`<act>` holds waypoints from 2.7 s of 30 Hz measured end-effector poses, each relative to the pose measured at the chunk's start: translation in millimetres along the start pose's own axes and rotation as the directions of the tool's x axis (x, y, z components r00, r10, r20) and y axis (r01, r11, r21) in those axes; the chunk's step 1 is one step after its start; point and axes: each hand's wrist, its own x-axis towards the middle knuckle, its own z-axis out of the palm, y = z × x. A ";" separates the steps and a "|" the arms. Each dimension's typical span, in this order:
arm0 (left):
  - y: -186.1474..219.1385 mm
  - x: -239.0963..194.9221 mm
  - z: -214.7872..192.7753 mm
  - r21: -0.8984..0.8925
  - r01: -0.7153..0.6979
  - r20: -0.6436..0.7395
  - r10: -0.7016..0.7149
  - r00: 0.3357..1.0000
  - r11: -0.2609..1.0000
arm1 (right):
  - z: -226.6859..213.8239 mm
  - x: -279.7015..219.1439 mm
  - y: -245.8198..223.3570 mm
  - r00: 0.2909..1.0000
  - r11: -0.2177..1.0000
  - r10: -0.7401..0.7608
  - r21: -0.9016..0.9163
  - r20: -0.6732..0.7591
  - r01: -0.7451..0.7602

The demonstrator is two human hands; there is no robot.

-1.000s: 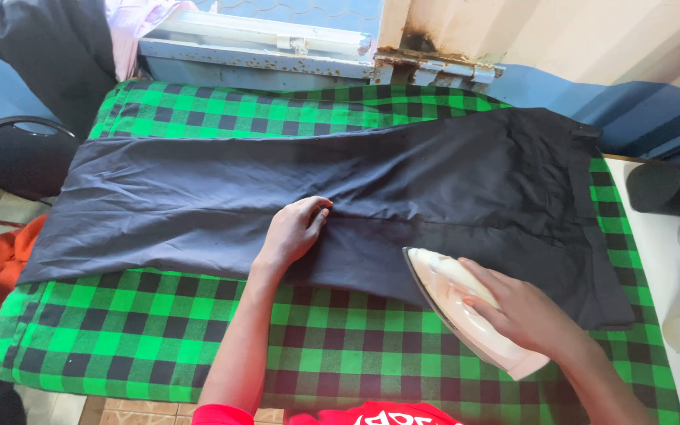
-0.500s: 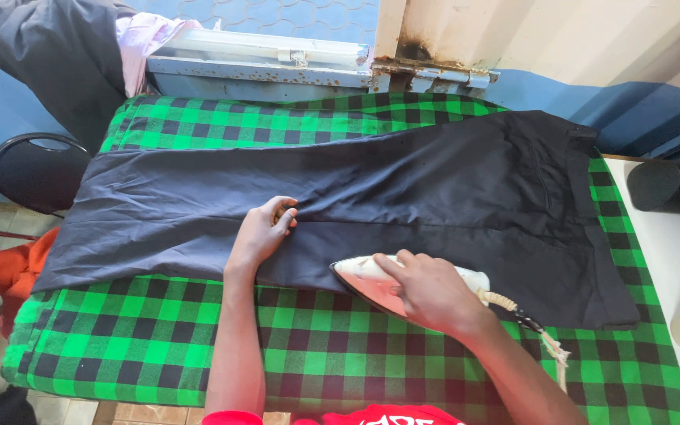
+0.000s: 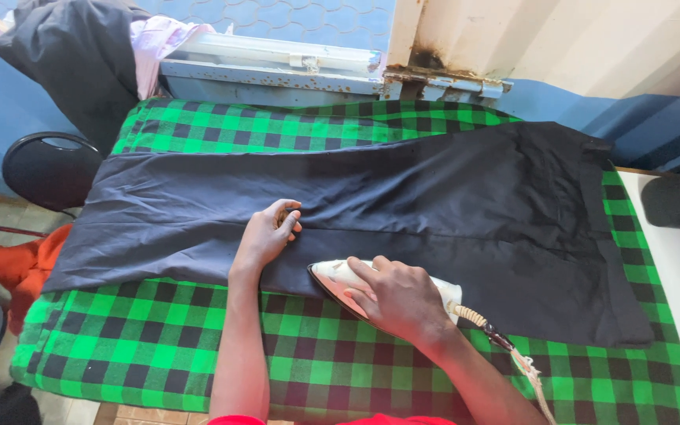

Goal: The person irons a pair of black trousers laid out on a green and black checkered ironing board. They spray the trousers with water from a spray bottle and then use a white electric iron to smooth the fabric, repeatedly adjusting the trousers with their hands.

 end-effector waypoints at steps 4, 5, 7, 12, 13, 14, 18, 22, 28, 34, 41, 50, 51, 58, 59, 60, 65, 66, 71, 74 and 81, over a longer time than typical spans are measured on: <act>0.5 -0.4 -0.3 -0.044 0.000 -0.008 0.000 1.000 0.999 | -13.1 -2.2 2.8 0.992 0.989 0.101 0.097 0.077 -0.108; -0.9 0.3 0.0 -0.042 0.002 -0.010 -0.002 1.000 0.999 | -14.2 -4.5 6.7 0.992 0.989 0.098 0.099 0.077 -0.106; -4.1 1.8 0.9 -0.051 -0.002 -0.005 0.002 1.000 0.999 | -16.0 -9.2 14.6 0.973 0.973 0.194 0.099 0.127 -0.207; -2.2 2.7 7.6 0.125 -0.214 -0.237 0.239 0.942 0.969 | -31.6 -32.1 39.0 0.906 0.909 0.397 0.071 0.147 -0.411; 2.2 1.6 9.5 0.287 -0.317 -0.367 0.410 0.835 0.904 | -37.3 -38.1 42.8 0.861 0.863 0.485 0.073 0.152 -0.499; -2.2 4.5 12.1 0.285 -0.320 -0.360 0.411 0.838 0.903 | -37.4 -47.1 51.2 0.857 0.859 0.492 0.074 0.155 -0.506; -14.3 11.9 19.6 0.264 -0.379 -0.492 0.462 0.738 0.887 | -55.5 -79.9 72.2 0.622 0.625 0.755 0.060 0.210 -0.779; -12.1 10.9 17.7 0.197 -0.392 -0.566 0.431 0.703 0.899 | -45.9 -128.4 108.8 0.542 0.567 0.795 -0.019 0.273 -0.823; -14.3 14.7 13.6 0.000 -0.276 -0.652 0.209 0.729 0.961 | -57.4 -155.4 126.6 0.508 0.534 0.809 -0.007 0.296 -0.846; -16.7 16.3 13.7 0.044 -0.304 -0.617 0.265 0.741 0.952 | -59.8 -138.9 113.9 0.674 0.674 0.681 0.118 0.286 -0.730; -28.7 17.9 18.4 0.019 -0.323 -0.639 0.260 0.724 0.946 | -37.9 -99.2 100.8 0.908 0.898 0.366 0.179 0.204 -0.402; -47.0 30.4 -0.1 -0.229 -0.386 -0.577 0.195 0.793 0.894 | -20.6 -18.3 32.8 0.986 0.965 -0.021 0.260 0.163 -0.023; -47.5 25.9 -6.0 -0.412 -0.411 -0.534 0.150 0.832 0.813 | -22.8 -8.8 19.8 0.985 0.975 -0.052 0.222 0.165 0.015; -97.3 -74.8 -80.5 0.098 -0.336 -0.808 0.272 0.522 0.937 | -0.8 43.9 -39.0 0.991 0.991 -0.026 0.131 0.130 0.008; -101.6 -91.5 -84.0 0.101 -0.330 -0.810 0.271 0.521 0.938 | 2.5 52.7 -43.9 0.991 0.991 -0.032 0.135 0.132 0.014; -105.8 -106.7 -85.9 0.032 -0.242 -0.894 0.136 0.426 0.970 | 5.8 60.9 -47.9 0.994 0.992 0.009 0.121 0.107 -0.022; -89.3 -147.3 -88.4 -0.575 -0.290 -0.788 -0.422 0.448 0.765 | 9.3 102.0 -66.1 0.989 0.987 0.145 0.073 0.032 -0.147; -85.5 -149.2 -95.3 -0.763 -0.312 -0.632 -0.552 0.543 0.567 | 3.9 107.4 -71.8 0.986 0.984 0.160 0.072 0.051 -0.163; -94.9 -121.6 -131.7 -0.911 -0.324 -0.412 -0.603 0.684 0.255 | -25.4 117.1 -80.9 0.953 0.964 0.098 0.209 0.288 -0.163; -114.3 -90.1 -155.8 -0.872 -0.367 -0.482 -0.702 0.525 0.324 | -34.7 104.3 -82.4 0.924 0.966 -0.007 0.241 0.382 -0.092; -141.7 -61.6 -205.5 -0.692 -0.278 -0.715 -0.581 0.388 0.666 | -66.3 70.6 -56.5 0.725 0.759 0.500 0.164 0.473 -0.630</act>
